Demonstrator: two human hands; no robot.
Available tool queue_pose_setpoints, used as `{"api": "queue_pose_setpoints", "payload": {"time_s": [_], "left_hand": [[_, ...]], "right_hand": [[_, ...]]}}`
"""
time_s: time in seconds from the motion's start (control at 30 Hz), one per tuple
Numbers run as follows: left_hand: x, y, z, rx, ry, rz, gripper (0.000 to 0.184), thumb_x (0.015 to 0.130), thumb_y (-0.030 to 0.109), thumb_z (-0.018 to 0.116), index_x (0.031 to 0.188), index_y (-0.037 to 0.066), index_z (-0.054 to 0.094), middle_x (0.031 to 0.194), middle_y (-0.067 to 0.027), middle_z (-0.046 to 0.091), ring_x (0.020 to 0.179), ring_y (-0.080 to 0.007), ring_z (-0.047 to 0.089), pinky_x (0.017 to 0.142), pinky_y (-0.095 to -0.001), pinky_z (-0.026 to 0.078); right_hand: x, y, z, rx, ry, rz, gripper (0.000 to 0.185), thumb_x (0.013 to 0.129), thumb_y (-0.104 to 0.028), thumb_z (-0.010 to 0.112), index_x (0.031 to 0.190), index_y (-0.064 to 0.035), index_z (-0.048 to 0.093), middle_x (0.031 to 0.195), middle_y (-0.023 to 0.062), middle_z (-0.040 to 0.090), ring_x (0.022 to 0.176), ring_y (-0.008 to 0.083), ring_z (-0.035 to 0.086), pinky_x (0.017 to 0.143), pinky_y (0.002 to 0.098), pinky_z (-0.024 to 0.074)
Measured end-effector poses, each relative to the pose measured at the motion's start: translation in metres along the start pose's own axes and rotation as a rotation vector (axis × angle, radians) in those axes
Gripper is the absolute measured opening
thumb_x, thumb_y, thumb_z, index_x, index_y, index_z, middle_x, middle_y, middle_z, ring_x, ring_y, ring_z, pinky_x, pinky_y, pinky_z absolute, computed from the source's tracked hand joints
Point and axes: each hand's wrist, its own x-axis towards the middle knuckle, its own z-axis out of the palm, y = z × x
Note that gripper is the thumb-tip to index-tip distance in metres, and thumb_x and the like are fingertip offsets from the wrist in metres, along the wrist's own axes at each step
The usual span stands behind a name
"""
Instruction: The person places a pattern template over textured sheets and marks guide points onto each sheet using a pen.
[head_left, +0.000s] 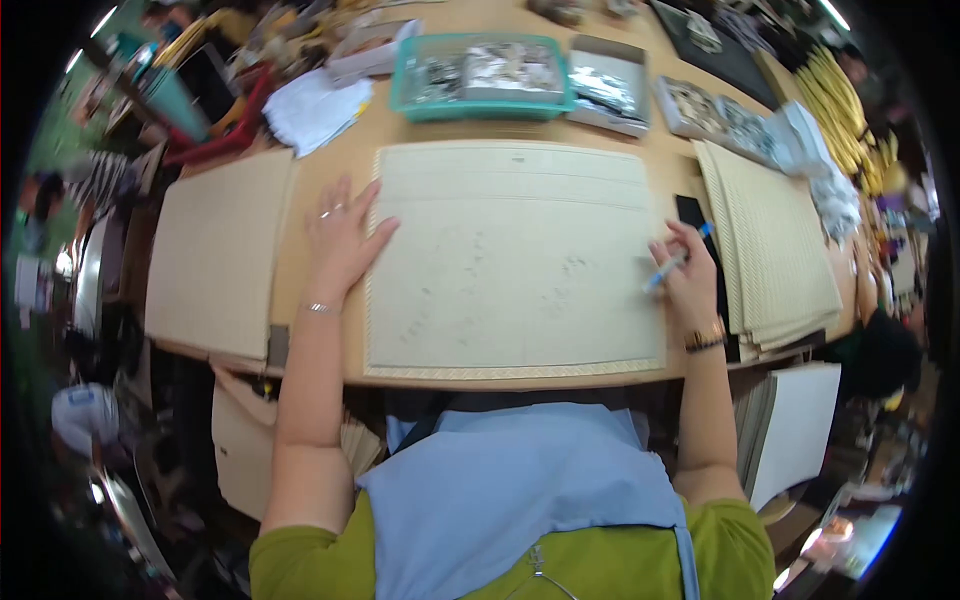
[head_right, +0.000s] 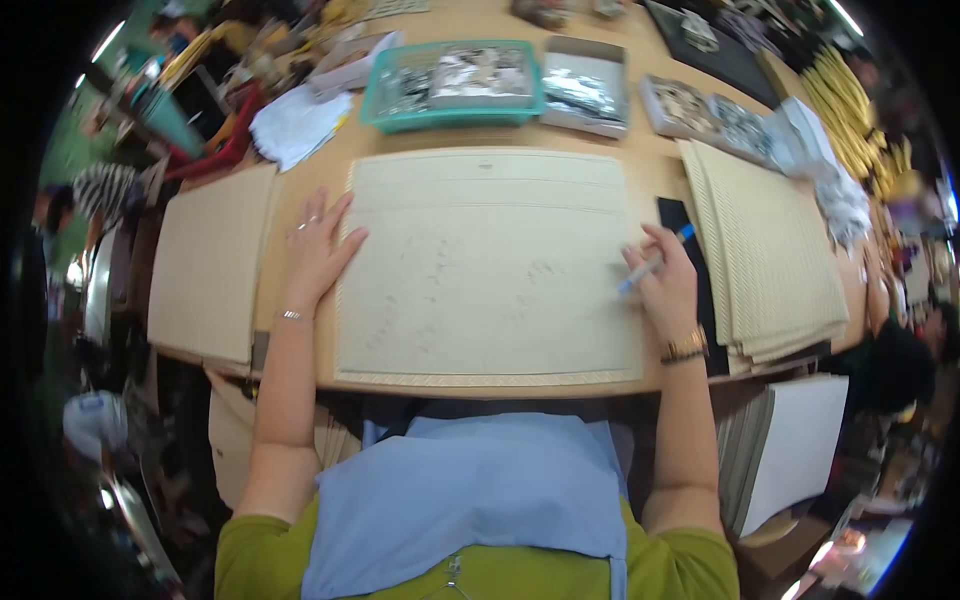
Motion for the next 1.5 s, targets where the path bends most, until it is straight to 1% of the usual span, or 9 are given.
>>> {"api": "queue_pose_setpoints", "payload": {"time_s": [0.1,0.17,0.37,0.67,1.23,1.33,1.4,1.43,1.5], "left_hand": [[0.000,0.002,-0.001,-0.018,-0.013,0.008,0.064,0.087,0.056,0.061,0.143,0.028,0.048,0.156,-0.0161,0.030,0.144,-0.0392,0.025,0.110,-0.0684,0.016],[0.000,0.001,-0.002,-0.016,-0.018,0.010,0.064,0.087,0.054,0.061,0.143,0.028,0.047,0.156,-0.0156,0.029,0.144,-0.0390,0.024,0.109,-0.0687,0.016],[0.001,-0.001,-0.001,-0.003,-0.029,0.014,0.064,0.087,0.053,0.062,0.144,0.029,0.046,0.157,-0.0149,0.028,0.145,-0.0392,0.022,0.110,-0.0693,0.015],[0.002,0.002,-0.006,-0.003,-0.055,0.004,0.065,0.086,0.051,0.064,0.145,0.030,0.045,0.157,-0.0146,0.027,0.146,-0.0399,0.020,0.111,-0.0679,0.013],[-0.001,0.010,-0.011,0.032,-0.010,0.006,0.062,0.085,0.047,0.068,0.140,0.023,0.052,0.152,-0.0170,0.036,0.142,-0.0400,0.028,0.112,-0.0626,0.018],[-0.004,0.028,-0.030,-0.389,0.099,0.187,0.056,0.089,0.041,0.064,0.134,0.010,0.054,0.139,-0.0146,0.051,0.134,-0.0333,0.042,0.112,-0.0511,0.028],[-0.018,0.074,-0.075,-0.746,0.077,0.370,0.048,0.087,0.033,0.069,0.123,0.004,0.059,0.117,-0.0125,0.063,0.115,-0.0268,0.056,0.101,-0.0409,0.041],[-0.037,0.092,-0.102,-1.137,-0.087,0.377,0.049,0.082,0.032,0.075,0.119,0.003,0.061,0.107,-0.0098,0.064,0.104,-0.0251,0.059,0.092,-0.0389,0.045],[-0.059,0.116,-0.144,-1.494,-0.275,0.720,0.034,0.087,0.036,0.067,0.097,0.005,0.056,0.085,-0.0066,0.060,0.077,-0.0235,0.057,0.073,-0.0359,0.045]], "right_hand": [[0.036,0.019,0.008,0.025,0.040,-0.255,0.040,0.084,-0.011,0.075,0.120,-0.0018,0.060,0.102,0.0081,0.061,0.091,0.0150,0.058,0.076,0.0280,0.0505],[0.052,0.018,0.013,-0.058,0.004,-0.085,0.044,0.080,-0.021,0.079,0.118,-0.0060,0.063,0.100,0.0105,0.060,0.100,0.0191,0.060,0.081,0.0295,0.0509],[0.073,0.021,0.030,-0.224,-0.026,-0.379,0.047,0.074,-0.035,0.082,0.113,-0.0116,0.067,0.134,0.0094,0.060,0.117,0.0334,0.057,0.099,0.0410,0.0467],[0.071,0.014,0.028,-0.340,-0.055,-0.328,0.051,0.070,-0.043,0.082,0.107,-0.0108,0.067,0.133,0.0074,0.061,0.120,0.0344,0.055,0.101,0.0424,0.0450],[0.073,0.012,0.029,-0.348,-0.043,-0.299,0.048,0.070,-0.038,0.084,0.107,-0.0110,0.066,0.132,0.0088,0.061,0.120,0.0329,0.056,0.102,0.0409,0.0441],[0.075,0.015,0.029,-0.343,-0.049,-0.345,0.047,0.071,-0.037,0.083,0.106,-0.0107,0.066,0.132,0.0086,0.061,0.121,0.0341,0.055,0.104,0.0412,0.0433],[0.075,0.014,0.029,-0.364,-0.050,-0.347,0.046,0.071,-0.036,0.083,0.105,-0.0106,0.066,0.132,0.0083,0.061,0.121,0.0342,0.055,0.104,0.0409,0.0432],[0.076,0.014,0.029,-0.394,-0.048,-0.349,0.045,0.071,-0.034,0.083,0.105,-0.0102,0.065,0.131,0.0092,0.062,0.121,0.0341,0.055,0.103,0.0407,0.0431],[0.077,0.017,0.030,-0.337,-0.066,-0.336,0.045,0.071,-0.032,0.083,0.107,-0.0094,0.065,0.132,0.0104,0.061,0.122,0.0328,0.054,0.104,0.0406,0.0430]]}}
